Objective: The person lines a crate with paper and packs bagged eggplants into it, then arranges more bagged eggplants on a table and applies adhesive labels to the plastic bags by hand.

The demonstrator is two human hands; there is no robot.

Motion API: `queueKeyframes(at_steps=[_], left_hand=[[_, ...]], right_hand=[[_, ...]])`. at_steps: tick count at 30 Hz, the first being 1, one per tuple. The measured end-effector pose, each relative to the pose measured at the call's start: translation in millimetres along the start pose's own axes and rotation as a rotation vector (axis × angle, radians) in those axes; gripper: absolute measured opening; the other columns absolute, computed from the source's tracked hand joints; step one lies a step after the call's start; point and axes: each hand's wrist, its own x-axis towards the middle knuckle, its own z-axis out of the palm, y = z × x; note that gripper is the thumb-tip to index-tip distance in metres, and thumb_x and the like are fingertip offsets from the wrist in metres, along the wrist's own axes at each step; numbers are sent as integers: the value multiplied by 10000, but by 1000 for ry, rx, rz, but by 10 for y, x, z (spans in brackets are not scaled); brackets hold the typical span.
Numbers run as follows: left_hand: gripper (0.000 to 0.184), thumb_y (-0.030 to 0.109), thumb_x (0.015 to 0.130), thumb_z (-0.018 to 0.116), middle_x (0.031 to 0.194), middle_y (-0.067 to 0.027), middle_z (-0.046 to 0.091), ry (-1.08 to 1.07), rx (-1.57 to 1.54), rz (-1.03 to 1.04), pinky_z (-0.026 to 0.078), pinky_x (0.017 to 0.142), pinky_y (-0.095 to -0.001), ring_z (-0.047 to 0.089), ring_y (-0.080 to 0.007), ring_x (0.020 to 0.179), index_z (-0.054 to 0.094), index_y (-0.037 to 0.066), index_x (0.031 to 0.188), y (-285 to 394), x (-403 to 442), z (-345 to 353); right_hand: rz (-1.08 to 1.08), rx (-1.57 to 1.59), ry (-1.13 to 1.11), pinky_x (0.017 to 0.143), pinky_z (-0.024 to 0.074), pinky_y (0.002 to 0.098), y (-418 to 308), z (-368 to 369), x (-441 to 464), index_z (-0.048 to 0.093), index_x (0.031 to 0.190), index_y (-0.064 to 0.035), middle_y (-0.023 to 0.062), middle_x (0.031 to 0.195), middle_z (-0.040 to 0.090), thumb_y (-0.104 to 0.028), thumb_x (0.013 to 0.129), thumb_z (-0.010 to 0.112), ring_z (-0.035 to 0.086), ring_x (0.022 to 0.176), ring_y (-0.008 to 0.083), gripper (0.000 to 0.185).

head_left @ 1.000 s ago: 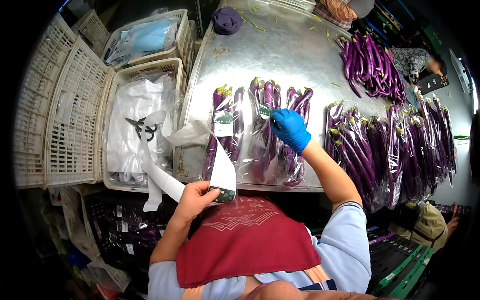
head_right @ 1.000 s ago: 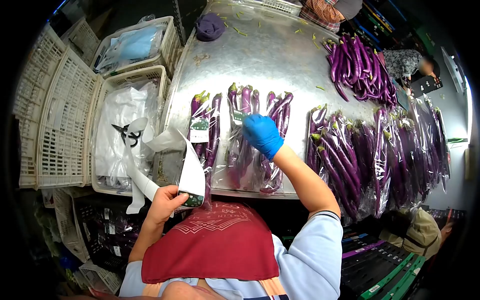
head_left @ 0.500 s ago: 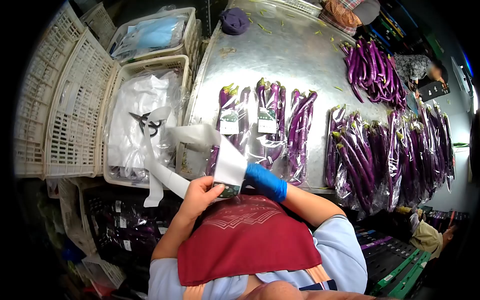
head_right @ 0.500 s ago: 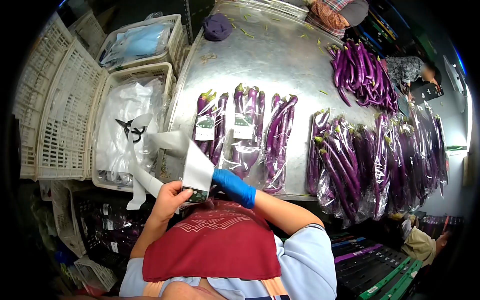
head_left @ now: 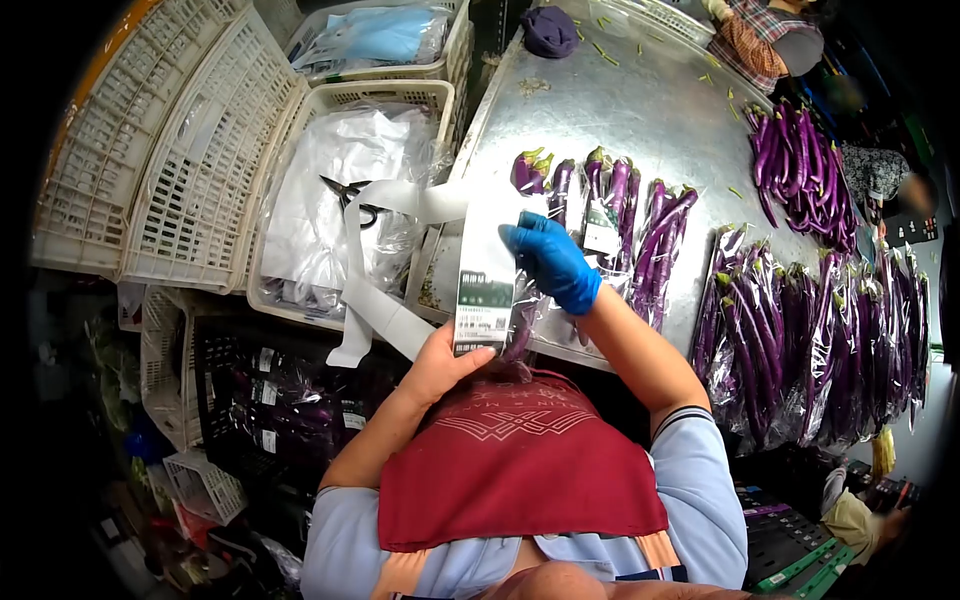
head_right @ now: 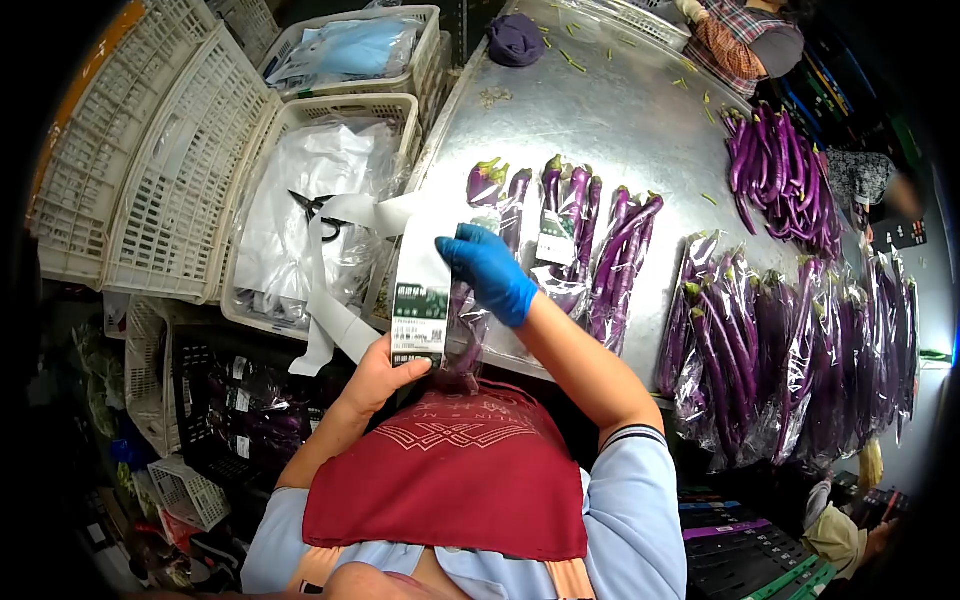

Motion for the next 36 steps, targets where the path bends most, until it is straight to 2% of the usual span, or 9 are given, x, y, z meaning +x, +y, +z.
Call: queueKeyframes(at_steps=[3, 6, 10, 12, 20, 23, 28, 32, 36], left_hand=[[249, 61, 806, 568, 971, -50, 593, 112, -13, -2, 432, 794, -247, 546, -103, 871, 540, -22, 1040, -83, -55, -33], [199, 38, 811, 557, 936, -55, 601, 148, -1, 0, 460, 745, -243, 560, -104, 822, 565, -29, 999, -91, -73, -78], [156, 48, 807, 573, 863, -58, 620, 152, 115, -22, 470, 696, -234, 565, -91, 749, 587, -41, 935, -36, -66, -50], [150, 47, 805, 576, 845, -58, 623, 113, 130, -52, 470, 683, -230, 564, -88, 728, 587, -44, 924, -15, -51, -21], [113, 70, 790, 590, 712, -35, 600, 6, 457, -54, 441, 567, -219, 534, -68, 631, 617, -34, 823, 38, 23, 56], [140, 88, 783, 586, 693, -41, 599, -40, 475, -16, 427, 542, -222, 528, -68, 611, 617, -30, 852, 68, 49, 102], [175, 67, 776, 586, 816, -31, 621, -38, 242, -187, 441, 641, -216, 544, -73, 730, 616, -33, 917, 79, 76, 53], [205, 33, 759, 602, 845, -52, 618, -62, 76, -239, 448, 673, -221, 556, -88, 756, 603, -61, 941, 160, 40, 1], [196, 2, 751, 589, 861, -117, 624, 21, -73, -117, 508, 624, -277, 609, -152, 715, 586, -57, 938, 226, 95, 48]], right_hand=[[-30, -471, 68, 585, 423, 232, 59, -175, 173, 542, 927, -1, 34, 755, 554, -241, 810, 587, 507, 638, 98, 271], [-735, -1341, 257, 636, 452, 277, 14, -144, 0, 537, 946, -8, 115, 818, 567, -179, 781, 610, 563, 722, 203, 249], [-773, -1191, -340, 641, 453, 357, 143, 198, -477, 571, 831, -67, 105, 818, 566, -120, 698, 616, 546, 745, 301, 150], [-881, -1268, -359, 634, 460, 346, 264, 205, -539, 576, 833, -74, 100, 810, 573, -120, 688, 610, 557, 728, 283, 155], [-551, -1208, -392, 608, 454, 368, 268, 25, -682, 587, 802, -47, 122, 752, 578, -129, 706, 591, 550, 694, 329, 126], [-468, -1234, -415, 603, 454, 333, 235, -72, -661, 588, 852, -22, 118, 723, 575, -114, 733, 582, 562, 644, 269, 151], [116, -438, 150, 678, 457, 238, -186, -360, -750, 568, 966, -7, 47, 832, 590, -136, 787, 564, 550, 725, 124, 221], [-315, -415, 456, 651, 455, 238, -618, -1585, -734, 591, 872, -16, 45, 783, 596, -130, 772, 563, 547, 705, 121, 154], [-493, -999, 648, 608, 449, 255, -1263, -2073, -1030, 562, 809, 11, 59, 727, 591, -103, 764, 581, 548, 650, 129, 124]])
